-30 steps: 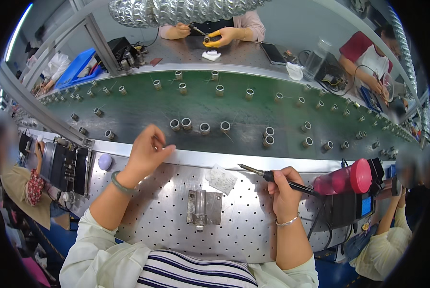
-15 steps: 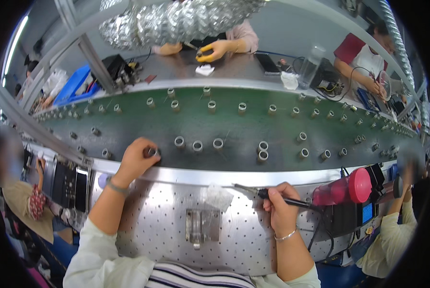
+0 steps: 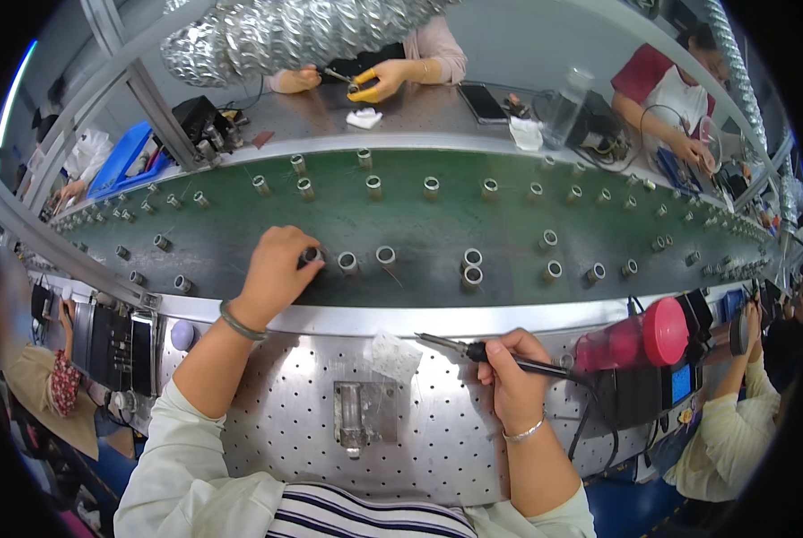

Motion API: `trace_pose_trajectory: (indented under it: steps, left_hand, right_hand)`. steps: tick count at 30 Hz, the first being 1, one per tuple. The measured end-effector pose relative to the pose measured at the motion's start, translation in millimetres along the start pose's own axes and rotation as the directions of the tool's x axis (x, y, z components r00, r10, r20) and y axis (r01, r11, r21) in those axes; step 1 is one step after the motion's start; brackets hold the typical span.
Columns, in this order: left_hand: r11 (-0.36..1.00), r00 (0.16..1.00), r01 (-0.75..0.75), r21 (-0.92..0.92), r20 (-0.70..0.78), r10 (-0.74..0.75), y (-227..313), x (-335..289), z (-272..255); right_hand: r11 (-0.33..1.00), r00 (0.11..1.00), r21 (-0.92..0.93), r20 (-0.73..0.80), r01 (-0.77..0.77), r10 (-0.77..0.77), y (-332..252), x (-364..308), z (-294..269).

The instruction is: The person uses a soldering iron to apply solder to small cylindrical metal components held in a fixture. They repeatedly pick up components from a green workbench, solder them, and place them back down. The camera angle frequently shifts upward, obscuring the workspace.

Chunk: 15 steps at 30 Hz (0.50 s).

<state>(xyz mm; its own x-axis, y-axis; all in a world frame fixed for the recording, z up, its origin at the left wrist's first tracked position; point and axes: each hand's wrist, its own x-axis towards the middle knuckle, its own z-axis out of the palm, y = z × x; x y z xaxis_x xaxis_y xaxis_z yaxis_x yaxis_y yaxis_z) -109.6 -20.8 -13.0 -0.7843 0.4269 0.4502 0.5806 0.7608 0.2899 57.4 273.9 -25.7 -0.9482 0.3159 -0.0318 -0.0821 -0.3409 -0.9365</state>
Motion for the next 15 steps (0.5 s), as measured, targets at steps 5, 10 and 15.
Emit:
trace_pose_trajectory:
  steps: [5, 10, 15]
  left_hand:
    - [0.683, 0.942, 0.322, -0.655, 0.295, -0.162, 38, -23, -39]
    - [0.202, 0.741, 0.642, -0.74, 0.666, 0.088, 69, -40, -50]
    - [-0.017, 0.677, 0.721, -0.693, 0.7, 0.227, 69, -48, -27]
  right_hand:
    - [1.0, 1.0, 0.019, -0.002, 0.004, -0.004, -2, -2, -3]
    - [1.0, 1.0, 0.005, -0.004, 0.004, -0.003, -7, -7, 2]
    - [0.99, 0.989, 0.018, 0.051, 0.137, -0.138, -11, -13, 6]
